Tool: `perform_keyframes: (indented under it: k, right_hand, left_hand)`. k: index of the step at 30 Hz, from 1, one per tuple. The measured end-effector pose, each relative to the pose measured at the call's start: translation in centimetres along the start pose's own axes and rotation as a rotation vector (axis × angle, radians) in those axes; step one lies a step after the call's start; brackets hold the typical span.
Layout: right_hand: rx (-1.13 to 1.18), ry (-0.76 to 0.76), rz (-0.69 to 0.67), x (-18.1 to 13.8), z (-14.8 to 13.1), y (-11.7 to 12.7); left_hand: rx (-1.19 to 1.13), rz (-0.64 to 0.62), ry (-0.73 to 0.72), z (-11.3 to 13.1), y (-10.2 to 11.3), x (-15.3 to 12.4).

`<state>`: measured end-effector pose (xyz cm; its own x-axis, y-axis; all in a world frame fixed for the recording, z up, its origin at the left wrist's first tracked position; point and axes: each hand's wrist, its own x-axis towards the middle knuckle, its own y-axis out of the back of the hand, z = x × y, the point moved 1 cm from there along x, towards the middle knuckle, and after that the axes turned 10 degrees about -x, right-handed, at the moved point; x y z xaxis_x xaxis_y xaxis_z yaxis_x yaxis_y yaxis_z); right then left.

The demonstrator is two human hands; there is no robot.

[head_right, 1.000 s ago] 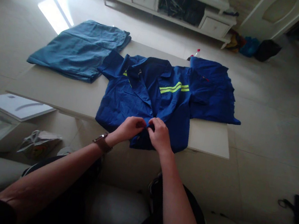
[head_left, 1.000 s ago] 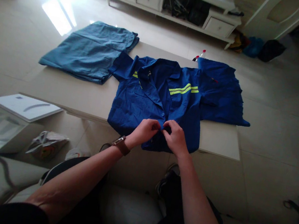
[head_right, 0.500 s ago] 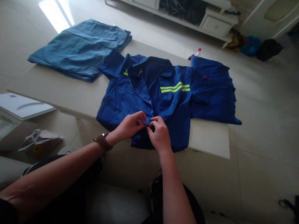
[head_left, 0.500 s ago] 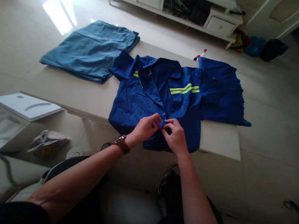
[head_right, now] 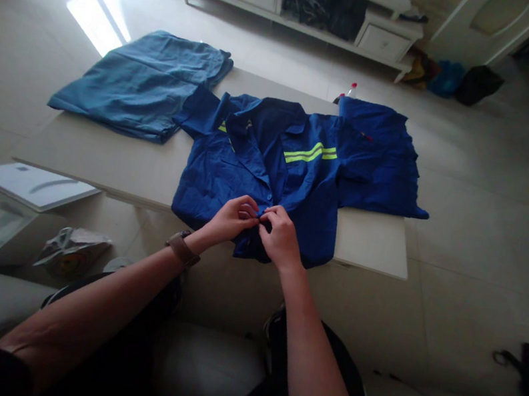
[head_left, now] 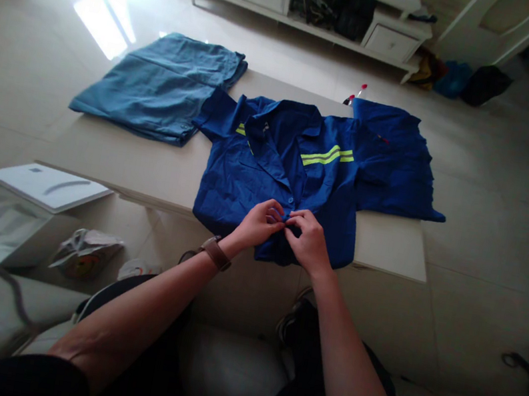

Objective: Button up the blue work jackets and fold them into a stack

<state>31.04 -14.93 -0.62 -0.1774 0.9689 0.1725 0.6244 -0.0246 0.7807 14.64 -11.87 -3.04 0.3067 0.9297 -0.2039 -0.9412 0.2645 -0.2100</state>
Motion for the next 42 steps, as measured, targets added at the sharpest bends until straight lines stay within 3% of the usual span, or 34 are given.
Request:
perform_keyframes:
  k: [3,7,21,26,30,37,42]
  right_hand:
    - [-0.020,-0.027,0.035,0.0,0.0,0.0]
    - [-0.019,-0.081,0.086,0.0,0.0,-0.1]
    - [0.055,-0.159,0.076,0.1,-0.3,-0.1]
    - [0.127,-0.222,0.118,0.0,0.0,-0.6]
    - [0.065,-0.278,0.078,0.0,0.5,-1.3]
    - [-0.256,-0.053,-0.128,-0.3,1.1,-0.8]
    - [-0.386,0.026,-0.223,-0.7,1.4,-0.7]
  left_hand:
    - [-0.107,0.063,0.063,-0.2,-0.2,0.1]
    - [-0.170,0.110,0.042,-0.3,-0.5,0.1]
    - [-0.097,0.082,-0.102,-0.1,-0.9,-0.3]
    - [-0.070,0.053,0.008,0.4,-0.5,-0.4]
    - [0.002,0.013,0.118,0.1,0.3,-0.4]
    - [0.312,-0.032,0.030,-1.5,0.9,-0.8]
    - [0.438,-0.077,0.106,-1.4,0.9,-1.0]
